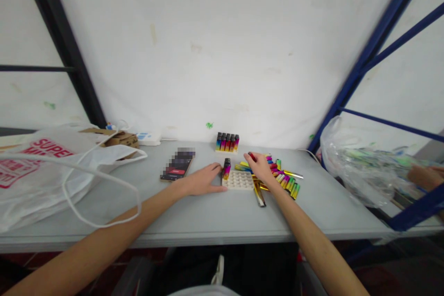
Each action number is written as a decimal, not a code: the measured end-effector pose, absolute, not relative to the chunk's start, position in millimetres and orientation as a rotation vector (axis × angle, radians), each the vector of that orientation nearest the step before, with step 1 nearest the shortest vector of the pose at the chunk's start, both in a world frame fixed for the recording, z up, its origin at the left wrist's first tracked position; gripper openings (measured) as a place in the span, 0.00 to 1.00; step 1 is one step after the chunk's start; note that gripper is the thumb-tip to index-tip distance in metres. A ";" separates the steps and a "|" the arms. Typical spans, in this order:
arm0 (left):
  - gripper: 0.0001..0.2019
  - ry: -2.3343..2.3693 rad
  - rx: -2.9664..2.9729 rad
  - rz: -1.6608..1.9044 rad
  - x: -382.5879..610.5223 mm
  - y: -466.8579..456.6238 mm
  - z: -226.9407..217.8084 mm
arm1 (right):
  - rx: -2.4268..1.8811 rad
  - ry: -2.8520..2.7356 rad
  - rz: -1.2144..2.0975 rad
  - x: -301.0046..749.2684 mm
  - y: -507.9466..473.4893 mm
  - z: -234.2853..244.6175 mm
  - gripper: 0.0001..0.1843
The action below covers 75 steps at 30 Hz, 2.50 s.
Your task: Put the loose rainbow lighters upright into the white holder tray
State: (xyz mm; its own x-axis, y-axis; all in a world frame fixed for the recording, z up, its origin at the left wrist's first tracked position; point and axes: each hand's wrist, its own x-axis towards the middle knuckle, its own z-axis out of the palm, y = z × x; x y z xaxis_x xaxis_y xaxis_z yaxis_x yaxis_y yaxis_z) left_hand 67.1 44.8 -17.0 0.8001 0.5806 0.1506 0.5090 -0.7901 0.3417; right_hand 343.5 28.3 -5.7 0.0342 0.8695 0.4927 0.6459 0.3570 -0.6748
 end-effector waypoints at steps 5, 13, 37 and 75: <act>0.38 0.840 2.714 0.344 66.9 45.0 -16.8 | -1.361 -1.678 0.286 344.7 28.1 -6.2 0.25; 0.38 0.816 2.727 0.369 66.7 45.9 -18.2 | -1.324 -1.695 0.310 348.3 29.4 -8.3 0.18; 0.36 0.812 2.756 0.367 68.5 45.3 -15.5 | -1.197 -2.026 0.357 343.4 6.1 15.8 0.28; 0.36 0.802 2.714 0.371 69.1 41.9 -12.2 | -1.494 -2.069 0.010 389.8 31.2 -2.4 0.10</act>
